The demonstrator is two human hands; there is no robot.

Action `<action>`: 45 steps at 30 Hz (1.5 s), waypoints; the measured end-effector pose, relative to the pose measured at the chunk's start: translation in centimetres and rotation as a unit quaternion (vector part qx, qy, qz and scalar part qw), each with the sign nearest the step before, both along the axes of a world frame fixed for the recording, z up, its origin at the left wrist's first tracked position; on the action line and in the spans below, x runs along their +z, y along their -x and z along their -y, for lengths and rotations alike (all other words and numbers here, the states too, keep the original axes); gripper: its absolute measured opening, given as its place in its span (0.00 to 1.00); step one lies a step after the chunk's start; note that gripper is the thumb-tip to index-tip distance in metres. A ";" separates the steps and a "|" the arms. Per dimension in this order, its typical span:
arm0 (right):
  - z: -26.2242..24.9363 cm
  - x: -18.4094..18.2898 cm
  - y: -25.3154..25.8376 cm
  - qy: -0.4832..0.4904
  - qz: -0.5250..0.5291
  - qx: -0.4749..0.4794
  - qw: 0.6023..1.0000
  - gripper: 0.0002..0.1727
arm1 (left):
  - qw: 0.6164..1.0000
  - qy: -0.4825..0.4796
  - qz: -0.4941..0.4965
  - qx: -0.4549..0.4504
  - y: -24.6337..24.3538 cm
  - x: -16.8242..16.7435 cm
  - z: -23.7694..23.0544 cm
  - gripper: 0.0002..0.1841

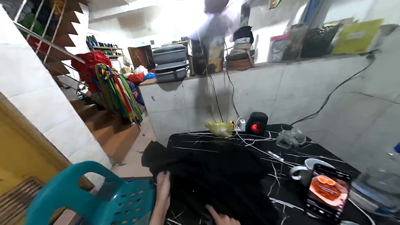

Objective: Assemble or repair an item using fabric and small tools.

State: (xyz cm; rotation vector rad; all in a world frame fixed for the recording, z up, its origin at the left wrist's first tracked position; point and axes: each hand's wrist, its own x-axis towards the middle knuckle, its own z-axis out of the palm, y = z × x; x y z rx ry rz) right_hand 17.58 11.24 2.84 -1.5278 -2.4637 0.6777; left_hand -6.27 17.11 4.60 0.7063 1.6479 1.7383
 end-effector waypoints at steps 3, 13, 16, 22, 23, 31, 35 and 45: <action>-0.7 -0.8 -0.5 0.000 -0.110 0.095 0.989 0.25 | 0.985 0.029 -0.126 -0.114 0.3 -0.6 2.0 0.15; -6.6 -3.6 9.3 -0.025 -0.236 0.006 0.972 0.30 | 0.970 -0.029 -0.126 -0.208 0.4 -3.6 9.0 0.07; -6.5 -4.2 9.5 -0.032 -0.215 0.010 0.976 0.33 | 0.972 -0.065 -0.080 -0.210 0.0 -5.0 9.4 0.06; -4.9 -6.4 7.0 0.076 -0.379 0.062 0.920 0.17 | 0.966 -0.040 -0.068 -0.246 -0.2 -5.1 9.6 0.10; -4.6 -6.8 6.7 0.083 -0.402 0.060 0.910 0.17 | 0.966 -0.036 -0.072 -0.247 -0.1 -5.1 9.7 0.10; -3.0 -7.2 7.2 0.034 -0.475 0.058 0.878 0.18 | 0.963 -0.016 -0.107 -0.245 -0.3 -5.1 10.5 0.18; -2.3 -7.6 8.5 -0.043 -0.480 -0.014 0.876 0.11 | 0.968 -0.018 -0.136 -0.210 -1.2 -5.5 10.5 0.19; -1.8 -7.3 7.2 0.011 -0.499 -0.066 0.864 0.10 | 0.979 -0.014 -0.152 -0.135 -0.8 -3.4 10.7 0.12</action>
